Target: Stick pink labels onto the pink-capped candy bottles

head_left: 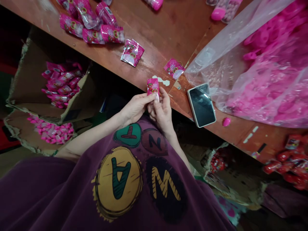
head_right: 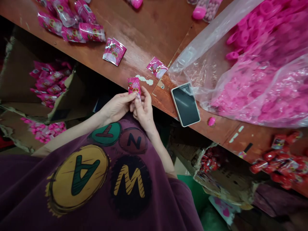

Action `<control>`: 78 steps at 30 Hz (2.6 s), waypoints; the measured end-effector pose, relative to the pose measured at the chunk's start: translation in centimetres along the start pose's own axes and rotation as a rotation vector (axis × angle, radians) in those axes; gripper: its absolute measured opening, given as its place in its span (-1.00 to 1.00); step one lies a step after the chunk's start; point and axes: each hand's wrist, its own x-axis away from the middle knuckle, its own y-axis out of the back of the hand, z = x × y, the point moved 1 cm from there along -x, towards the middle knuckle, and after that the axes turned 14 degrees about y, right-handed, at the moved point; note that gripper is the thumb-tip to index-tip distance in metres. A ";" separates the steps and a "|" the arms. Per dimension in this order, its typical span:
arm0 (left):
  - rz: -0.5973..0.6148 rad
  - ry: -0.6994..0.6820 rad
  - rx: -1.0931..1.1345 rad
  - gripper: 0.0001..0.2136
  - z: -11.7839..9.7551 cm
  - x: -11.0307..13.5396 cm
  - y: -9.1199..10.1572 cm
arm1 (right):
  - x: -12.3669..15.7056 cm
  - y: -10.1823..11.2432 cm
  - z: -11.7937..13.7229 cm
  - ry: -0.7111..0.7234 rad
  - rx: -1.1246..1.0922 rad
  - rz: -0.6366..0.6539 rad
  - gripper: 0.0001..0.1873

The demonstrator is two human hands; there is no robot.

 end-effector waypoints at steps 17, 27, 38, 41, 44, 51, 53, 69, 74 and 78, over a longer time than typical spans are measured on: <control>0.030 -0.058 0.043 -0.68 0.6 -0.3 0.3 | 0.1 1.3 -1.1 0.060 0.084 0.170 -0.14; -0.055 -0.127 0.013 -0.66 0.3 0.0 1.8 | -1.1 -1.4 -1.9 0.060 0.118 0.125 -0.30; -0.816 -0.334 0.376 -0.69 -4.1 5.4 16.4 | -9.6 2.0 2.1 0.294 1.222 -0.018 -0.44; -0.511 -0.124 0.136 -0.74 -1.8 2.2 11.9 | -7.7 0.4 1.1 0.210 1.398 0.142 -0.26; -0.156 -0.012 0.054 -0.61 0.2 -1.1 6.0 | -4.3 -1.3 0.5 0.238 1.362 0.257 -0.32; -0.231 0.051 -0.039 -0.57 -0.1 -3.8 2.5 | -4.1 2.0 1.5 0.447 1.053 0.036 -0.50; -0.281 0.059 -0.078 -0.59 -0.5 -4.0 2.5 | -5.7 2.5 1.4 0.420 1.137 -0.004 -0.53; -0.251 -0.001 -0.245 -0.79 -1.5 -1.4 2.1 | -11.9 3.3 0.8 0.378 1.329 0.103 -0.65; -0.256 -0.043 -0.239 -0.77 -2.3 -1.1 1.2 | -12.2 2.7 1.5 0.299 1.426 0.207 -0.72; -0.258 -0.141 -0.204 -0.83 -3.8 -1.0 0.1 | -12.7 2.7 2.0 0.270 1.435 0.161 -0.70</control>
